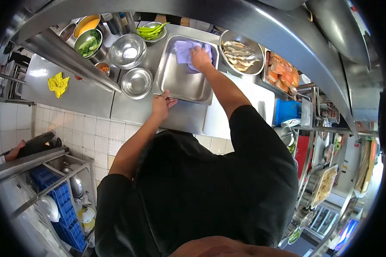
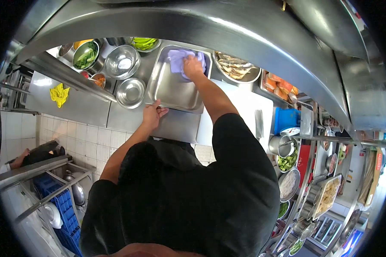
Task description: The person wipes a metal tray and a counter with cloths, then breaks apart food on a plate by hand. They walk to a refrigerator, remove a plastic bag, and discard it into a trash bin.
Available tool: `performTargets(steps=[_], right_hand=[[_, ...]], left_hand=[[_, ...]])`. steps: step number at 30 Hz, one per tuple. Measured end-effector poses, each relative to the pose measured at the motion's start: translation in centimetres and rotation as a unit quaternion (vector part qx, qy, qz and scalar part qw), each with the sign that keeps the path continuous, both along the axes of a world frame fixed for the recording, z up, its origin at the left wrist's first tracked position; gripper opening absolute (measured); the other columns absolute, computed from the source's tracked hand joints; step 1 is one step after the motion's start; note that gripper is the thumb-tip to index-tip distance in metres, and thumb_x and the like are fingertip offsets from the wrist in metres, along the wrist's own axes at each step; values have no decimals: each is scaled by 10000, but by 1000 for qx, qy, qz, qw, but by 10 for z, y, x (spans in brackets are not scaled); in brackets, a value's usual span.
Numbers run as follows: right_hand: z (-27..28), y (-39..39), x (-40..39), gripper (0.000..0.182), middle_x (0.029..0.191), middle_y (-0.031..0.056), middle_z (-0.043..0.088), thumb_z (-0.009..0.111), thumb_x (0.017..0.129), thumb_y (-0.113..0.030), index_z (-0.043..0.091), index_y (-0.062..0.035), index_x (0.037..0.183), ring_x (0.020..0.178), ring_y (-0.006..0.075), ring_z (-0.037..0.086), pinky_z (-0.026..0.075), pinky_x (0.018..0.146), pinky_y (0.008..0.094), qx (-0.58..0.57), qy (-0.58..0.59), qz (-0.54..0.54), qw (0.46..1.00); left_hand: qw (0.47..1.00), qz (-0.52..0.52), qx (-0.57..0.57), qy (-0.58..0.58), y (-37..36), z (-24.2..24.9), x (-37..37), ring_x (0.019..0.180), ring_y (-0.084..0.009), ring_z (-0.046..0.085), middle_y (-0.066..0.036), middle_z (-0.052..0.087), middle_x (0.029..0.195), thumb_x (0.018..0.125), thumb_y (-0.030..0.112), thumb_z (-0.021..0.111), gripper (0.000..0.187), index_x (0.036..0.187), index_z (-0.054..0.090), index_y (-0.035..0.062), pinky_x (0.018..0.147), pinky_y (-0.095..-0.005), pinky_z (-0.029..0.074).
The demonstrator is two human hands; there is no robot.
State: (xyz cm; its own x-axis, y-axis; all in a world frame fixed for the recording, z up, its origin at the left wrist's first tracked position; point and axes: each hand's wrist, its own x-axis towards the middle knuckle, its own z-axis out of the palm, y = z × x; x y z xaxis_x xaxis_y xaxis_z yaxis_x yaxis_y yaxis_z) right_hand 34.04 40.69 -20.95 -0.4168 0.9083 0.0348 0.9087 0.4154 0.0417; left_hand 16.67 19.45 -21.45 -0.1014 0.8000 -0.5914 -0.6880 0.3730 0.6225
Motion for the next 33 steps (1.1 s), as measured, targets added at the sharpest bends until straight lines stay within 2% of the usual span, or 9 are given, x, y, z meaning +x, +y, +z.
performTargets(steps=[6, 9, 14, 21, 23, 24, 26, 29, 33], right_hand=[[-42, -64, -7, 424, 1188, 206, 597, 566, 814, -308, 609, -63, 1158, 1073, 404, 591, 500, 834, 500, -203, 46, 20, 978], [11, -92, -4, 485, 998, 180, 676, 642, 748, -269, 603, -11, 1157, 941, 322, 654, 516, 777, 406, -239, 238, -27, 941], [80, -125, 19, 403, 862, 89, 662, 631, 722, -95, 613, 28, 1105, 812, 164, 615, 485, 714, 267, -229, 601, -178, 745], [97, -200, 59, 604, 1194, 163, 589, 640, 743, -160, 458, 41, 1283, 1088, 297, 594, 475, 956, 395, -433, 799, -38, 415], [71, -216, 61, 528, 1252, 184, 574, 525, 836, -200, 476, 71, 1287, 1126, 318, 579, 453, 989, 423, -437, 791, -43, 426], [76, -222, 50, 520, 1245, 187, 577, 514, 848, -206, 477, 70, 1286, 1128, 317, 579, 452, 989, 425, -478, 796, -20, 371], [89, -229, 20, 513, 1238, 192, 577, 525, 847, -171, 456, 65, 1298, 1124, 311, 582, 459, 981, 417, -503, 764, 35, 403], [84, -236, -23, 502, 1209, 186, 583, 565, 835, -110, 441, 47, 1295, 1109, 297, 589, 473, 963, 411, -486, 728, -73, 477], [107, -259, -108, 484, 1092, 110, 603, 659, 834, -80, 452, 17, 1260, 965, 193, 604, 497, 861, 324, -456, 733, -74, 500]], left_hand=[[1000, 7, -24, 1, 10, -9, -6, 690, -266, 652, -146, 595, 837, 926, 175, 602, 238, 1001, 482, -17, 644, -403, 600], [1000, 2, -18, -23, 18, -15, -8, 708, -303, 651, -176, 582, 896, 932, 186, 602, 308, 1044, 438, -50, 676, -440, 598], [1000, -8, 13, -17, 38, -16, -6, 730, -309, 661, -180, 575, 928, 939, 210, 598, 357, 1052, 438, -89, 683, -436, 597], [989, -131, -27, 59, 14, 17, -25, 790, -268, 686, -143, 608, 904, 917, 436, 601, 510, 1103, 501, -28, 561, -359, 571], [980, -166, 7, 114, -11, 7, -34, 767, -255, 677, -121, 620, 881, 899, 551, 561, 608, 1177, 499, 13, 605, -387, 568], [982, -166, 21, 90, -25, 13, -38, 746, -241, 663, -106, 607, 862, 904, 551, 555, 601, 1182, 500, 21, 630, -401, 566], [982, -178, 49, 43, -57, 42, -50, 704, -211, 635, -76, 582, 824, 912, 549, 543, 586, 1192, 501, 36, 679, -431, 563], [962, -210, 140, -106, -94, 53, -74, 991, -218, 629, -89, 587, 1009, 911, 551, 546, 653, 1359, 413, 95, 749, -407, 538], [961, -207, 178, -50, -122, 54, -115, 970, -183, 579, -79, 590, 1039, 905, 497, 578, 600, 1298, 440, 65, 759, -366, 521]])
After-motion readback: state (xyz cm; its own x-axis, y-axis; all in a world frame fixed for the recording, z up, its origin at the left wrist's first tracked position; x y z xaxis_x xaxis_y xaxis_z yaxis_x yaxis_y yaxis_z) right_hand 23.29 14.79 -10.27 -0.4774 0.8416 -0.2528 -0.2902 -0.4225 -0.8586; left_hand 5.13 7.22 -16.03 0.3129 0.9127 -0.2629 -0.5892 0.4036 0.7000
